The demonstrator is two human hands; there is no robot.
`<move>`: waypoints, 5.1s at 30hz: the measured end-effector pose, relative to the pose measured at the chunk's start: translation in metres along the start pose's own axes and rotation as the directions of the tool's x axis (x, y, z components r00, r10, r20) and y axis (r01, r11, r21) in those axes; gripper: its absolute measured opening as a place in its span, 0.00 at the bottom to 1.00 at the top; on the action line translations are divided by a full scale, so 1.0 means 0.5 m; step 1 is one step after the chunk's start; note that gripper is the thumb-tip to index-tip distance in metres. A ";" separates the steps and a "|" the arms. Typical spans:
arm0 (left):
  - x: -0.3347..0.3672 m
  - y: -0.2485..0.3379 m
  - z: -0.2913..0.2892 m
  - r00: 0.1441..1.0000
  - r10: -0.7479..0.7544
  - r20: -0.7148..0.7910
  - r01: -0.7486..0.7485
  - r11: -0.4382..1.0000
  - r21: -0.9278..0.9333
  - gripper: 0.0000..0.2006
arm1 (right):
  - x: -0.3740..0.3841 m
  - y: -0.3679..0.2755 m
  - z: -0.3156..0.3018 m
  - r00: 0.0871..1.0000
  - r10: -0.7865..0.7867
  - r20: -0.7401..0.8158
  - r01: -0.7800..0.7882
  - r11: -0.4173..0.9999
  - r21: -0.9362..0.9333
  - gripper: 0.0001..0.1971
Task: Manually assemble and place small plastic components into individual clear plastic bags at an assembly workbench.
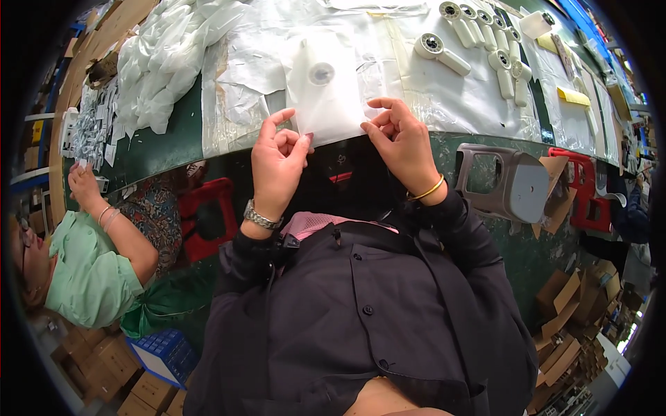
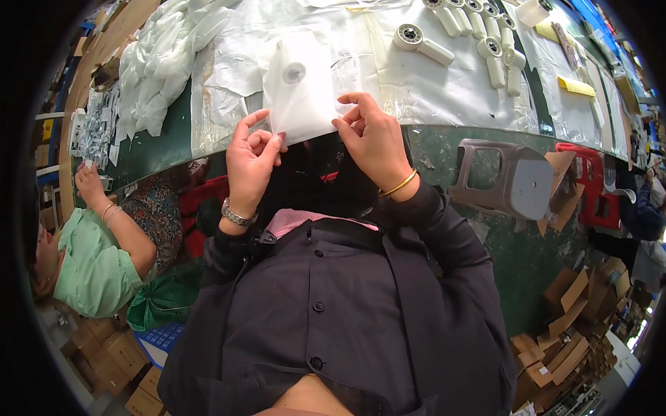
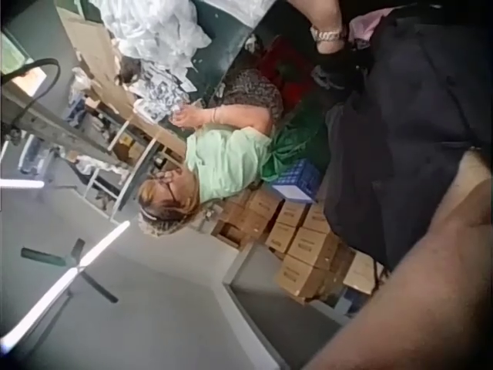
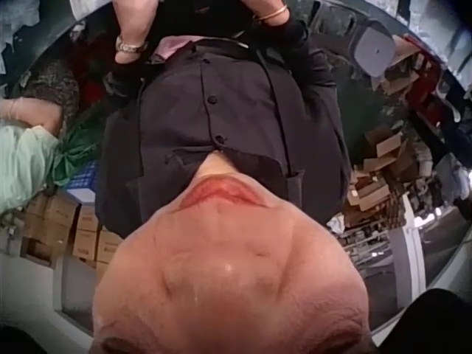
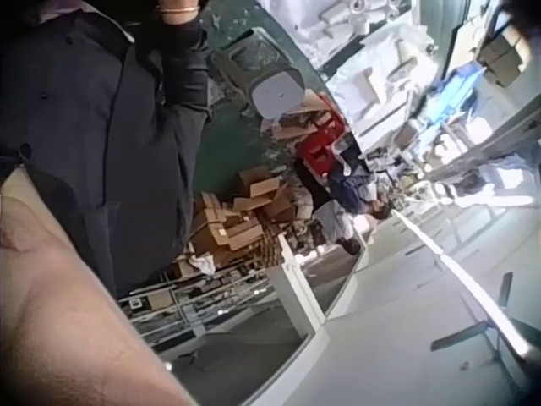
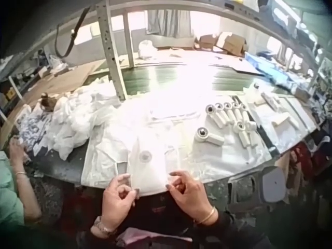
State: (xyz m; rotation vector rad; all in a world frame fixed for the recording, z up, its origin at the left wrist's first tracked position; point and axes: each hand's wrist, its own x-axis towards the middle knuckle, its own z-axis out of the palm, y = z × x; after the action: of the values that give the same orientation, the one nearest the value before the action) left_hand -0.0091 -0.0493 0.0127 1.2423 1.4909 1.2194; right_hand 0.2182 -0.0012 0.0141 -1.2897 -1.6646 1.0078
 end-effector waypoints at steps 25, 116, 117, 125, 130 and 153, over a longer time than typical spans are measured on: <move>-0.041 -0.023 -0.027 0.915 -0.356 0.191 0.404 0.830 -0.384 0.15 | -0.009 -0.057 0.058 0.824 -0.520 0.224 0.559 0.811 -0.171 0.07; -0.043 -0.005 -0.106 0.940 -0.268 0.211 0.314 0.920 -0.233 0.12 | -0.013 0.034 -0.229 0.890 -0.294 -0.348 0.045 0.817 -0.575 0.08; -0.044 -0.009 -0.118 0.939 -0.272 0.212 0.316 0.925 -0.212 0.10 | -0.020 0.035 -0.223 0.890 -0.293 -0.349 0.043 0.817 -0.576 0.08; -0.035 -0.015 -0.103 0.964 0.264 -0.042 -0.251 0.948 0.194 0.11 | -0.047 -0.007 -0.054 0.817 -0.570 0.086 0.526 0.677 -0.515 0.20; -0.009 0.009 -0.068 0.746 0.634 0.204 -0.609 0.527 0.592 0.20 | -0.039 -0.011 0.011 0.819 -0.544 0.183 0.554 0.667 -0.498 0.24; 0.074 -0.045 -0.021 0.891 0.381 -0.246 -0.305 0.905 0.298 0.04 | 0.067 0.000 0.073 0.960 -0.259 -0.102 0.232 0.947 -0.221 0.16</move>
State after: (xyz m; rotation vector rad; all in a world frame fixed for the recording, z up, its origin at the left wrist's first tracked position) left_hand -0.0296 -0.0154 -0.0077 1.6027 1.7356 1.5433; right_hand 0.1789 0.0271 0.0040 -1.2123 -1.8118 0.6016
